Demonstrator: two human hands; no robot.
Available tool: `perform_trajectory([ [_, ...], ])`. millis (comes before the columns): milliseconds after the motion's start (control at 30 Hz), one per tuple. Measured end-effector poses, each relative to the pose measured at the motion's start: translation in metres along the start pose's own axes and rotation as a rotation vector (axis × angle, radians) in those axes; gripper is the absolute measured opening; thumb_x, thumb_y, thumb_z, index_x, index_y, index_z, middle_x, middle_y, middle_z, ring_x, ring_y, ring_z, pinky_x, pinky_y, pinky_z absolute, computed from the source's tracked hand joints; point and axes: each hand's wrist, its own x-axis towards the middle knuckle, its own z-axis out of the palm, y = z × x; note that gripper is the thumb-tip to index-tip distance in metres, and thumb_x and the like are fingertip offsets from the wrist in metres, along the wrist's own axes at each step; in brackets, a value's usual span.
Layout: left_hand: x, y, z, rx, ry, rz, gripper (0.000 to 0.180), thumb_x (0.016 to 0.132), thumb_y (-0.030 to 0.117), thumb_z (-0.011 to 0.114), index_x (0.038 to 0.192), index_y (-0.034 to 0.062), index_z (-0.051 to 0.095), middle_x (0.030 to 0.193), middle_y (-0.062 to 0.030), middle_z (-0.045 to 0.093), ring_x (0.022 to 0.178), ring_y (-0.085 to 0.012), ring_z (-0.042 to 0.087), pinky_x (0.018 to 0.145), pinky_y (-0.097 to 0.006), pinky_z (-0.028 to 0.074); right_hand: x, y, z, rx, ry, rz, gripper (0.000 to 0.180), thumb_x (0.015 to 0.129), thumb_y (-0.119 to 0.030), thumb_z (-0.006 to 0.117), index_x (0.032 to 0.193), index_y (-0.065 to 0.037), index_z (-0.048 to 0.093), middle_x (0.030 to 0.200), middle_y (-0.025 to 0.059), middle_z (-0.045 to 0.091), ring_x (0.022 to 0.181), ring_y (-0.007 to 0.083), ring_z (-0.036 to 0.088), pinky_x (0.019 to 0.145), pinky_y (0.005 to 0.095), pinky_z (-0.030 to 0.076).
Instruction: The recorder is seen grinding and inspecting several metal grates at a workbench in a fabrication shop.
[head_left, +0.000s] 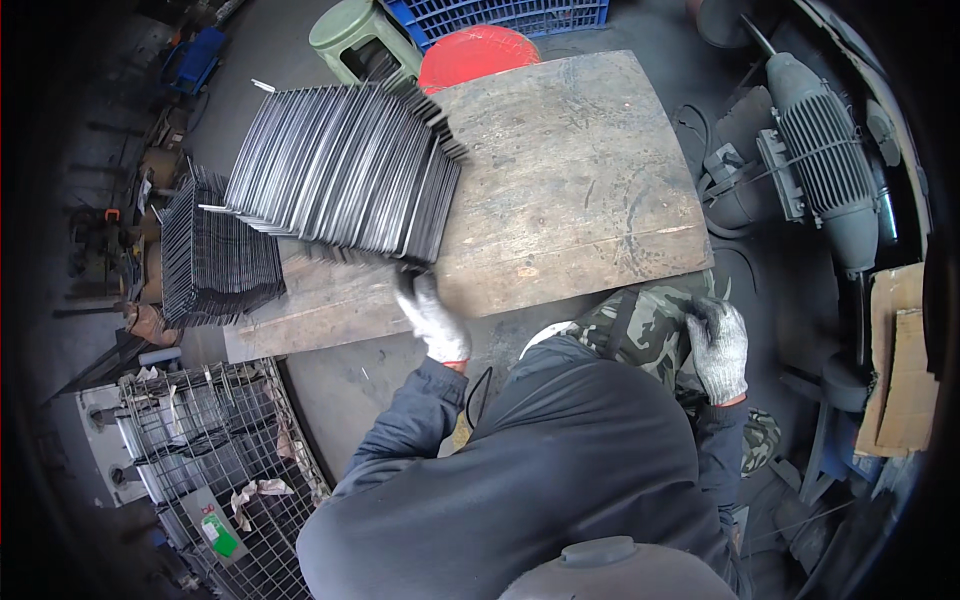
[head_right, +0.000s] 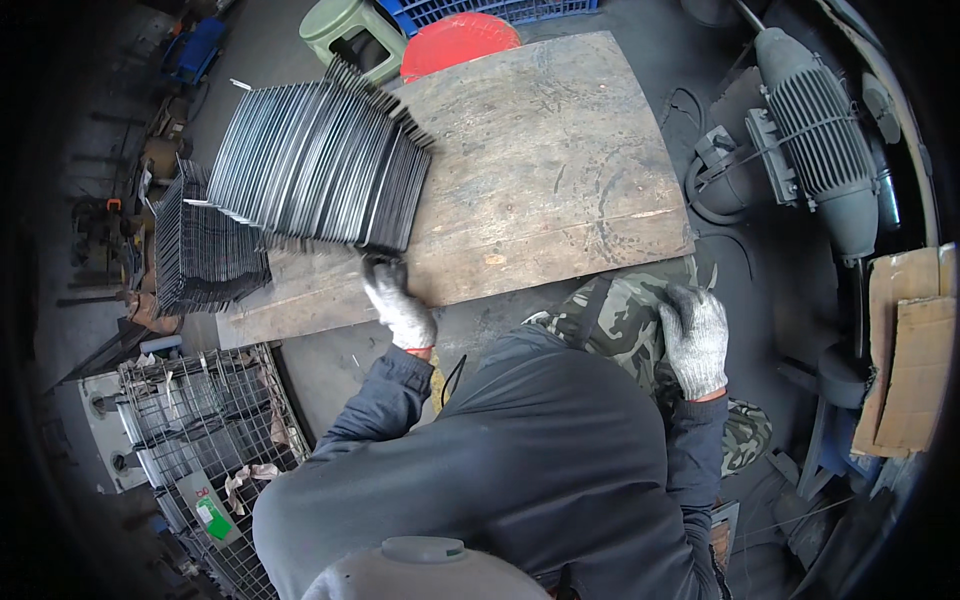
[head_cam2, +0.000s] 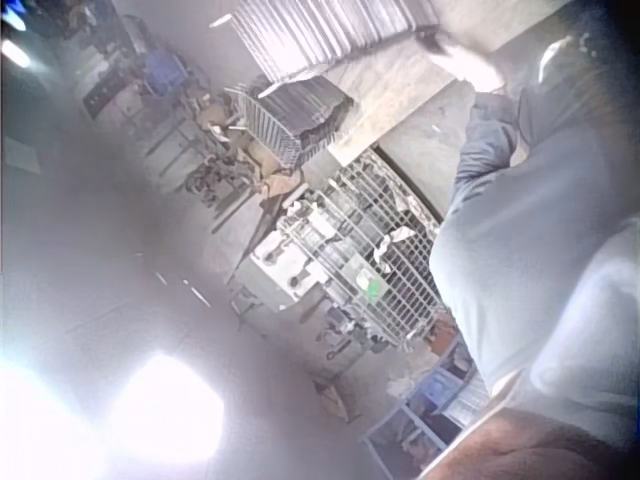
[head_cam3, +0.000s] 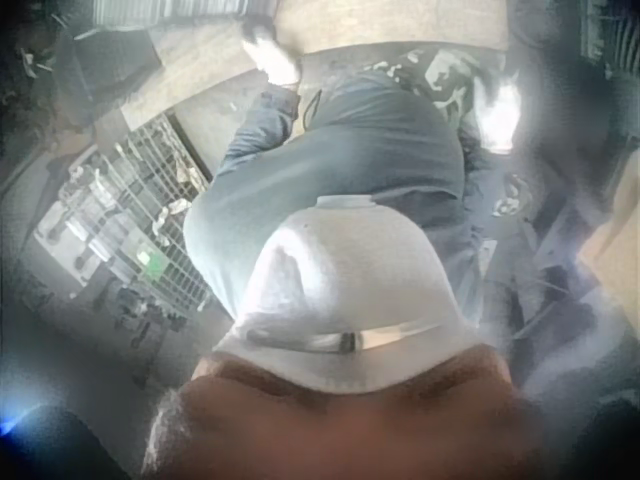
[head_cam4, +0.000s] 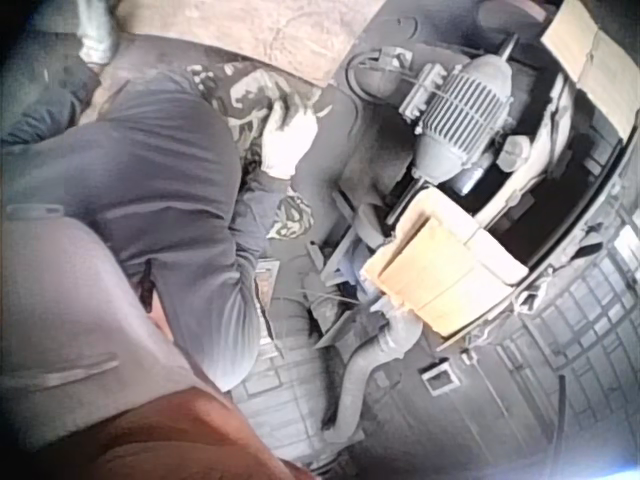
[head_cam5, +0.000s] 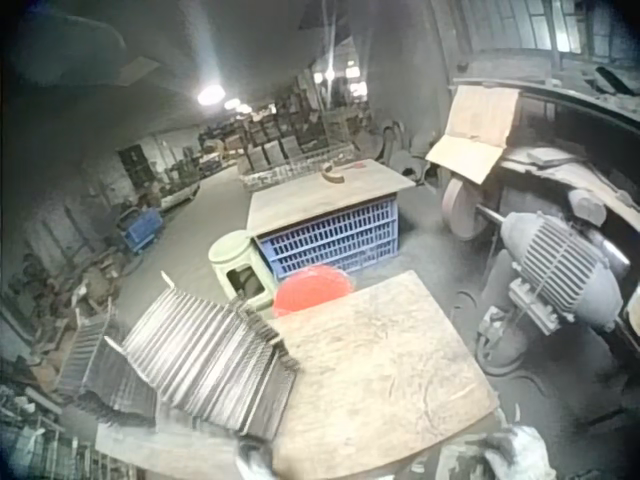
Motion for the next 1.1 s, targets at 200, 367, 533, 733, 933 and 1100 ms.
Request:
perform_trajectory([
  [200, -0.012, 0.008, 0.049, 0.077, -0.332, 0.074, 0.063, 0.109, 0.027, 0.062, 0.163, 0.0023, 0.039, 0.151, -0.0192, 0.05, 0.135, -0.0275, 0.056, 0.116, -0.041, 0.049, -0.013, 0.02, 0.0, -0.008, 0.017, 0.055, 0.021, 0.094, -0.012, 0.076, 0.114, -0.004, 0.074, 0.114, 0.0141, 0.075, 0.112, 0.0376, 0.068, 0.1, 0.0473, 0.053],
  [367, 0.016, 0.023, 0.039, -0.103, -0.072, -0.111, 0.076, 0.1, 0.025, 0.074, 0.159, 0.0021, 0.033, 0.146, -0.0175, 0.049, 0.132, -0.0288, 0.052, 0.109, -0.048, 0.052, -0.02, 0.03, -0.003, -0.018, 0.008, 0.071, 0.021, 0.095, -0.011, 0.075, 0.115, -0.005, 0.074, 0.115, 0.0142, 0.075, 0.111, 0.0371, 0.069, 0.099, 0.0464, 0.054],
  [533, 0.115, 0.019, -0.03, 0.088, 0.441, -0.033, 0.077, 0.092, 0.002, 0.07, 0.159, 0.0046, 0.034, 0.15, -0.015, 0.047, 0.124, -0.0247, 0.056, 0.1, -0.043, 0.055, -0.027, 0.034, -0.002, -0.005, 0.014, 0.099, 0.023, 0.095, -0.011, 0.075, 0.117, -0.005, 0.074, 0.114, 0.0142, 0.075, 0.11, 0.0375, 0.069, 0.098, 0.0463, 0.054],
  [733, 0.196, 0.011, -0.103, 0.195, -0.258, -0.001, 0.062, 0.079, 0.007, 0.089, 0.135, 0.0003, 0.065, 0.122, -0.0112, 0.076, 0.109, -0.0244, 0.071, 0.101, -0.036, 0.054, -0.029, 0.032, 0.008, 0.013, -0.02, 0.08, 0.023, 0.095, -0.012, 0.075, 0.118, -0.005, 0.074, 0.113, 0.0144, 0.075, 0.108, 0.0374, 0.069, 0.097, 0.0463, 0.054],
  [933, 0.205, 0.038, -0.094, 0.789, -0.396, 0.182, 0.068, 0.072, 0.022, 0.097, 0.129, -0.002, 0.069, 0.123, -0.0153, 0.079, 0.109, -0.0273, 0.074, 0.099, -0.038, 0.056, -0.028, 0.03, 0.008, 0.009, -0.002, 0.108, 0.024, 0.095, -0.012, 0.075, 0.118, -0.005, 0.075, 0.113, 0.0148, 0.075, 0.108, 0.0371, 0.07, 0.096, 0.0461, 0.055],
  [1100, 0.203, 0.045, -0.091, 0.882, -0.383, 0.243, 0.058, 0.071, 0.026, 0.097, 0.117, -0.0023, 0.076, 0.114, -0.016, 0.082, 0.104, -0.0296, 0.077, 0.096, -0.04, 0.058, -0.033, 0.03, 0.008, 0.03, 0.031, 0.118, 0.024, 0.095, -0.011, 0.075, 0.118, -0.005, 0.075, 0.112, 0.0148, 0.075, 0.107, 0.037, 0.07, 0.096, 0.0458, 0.055],
])
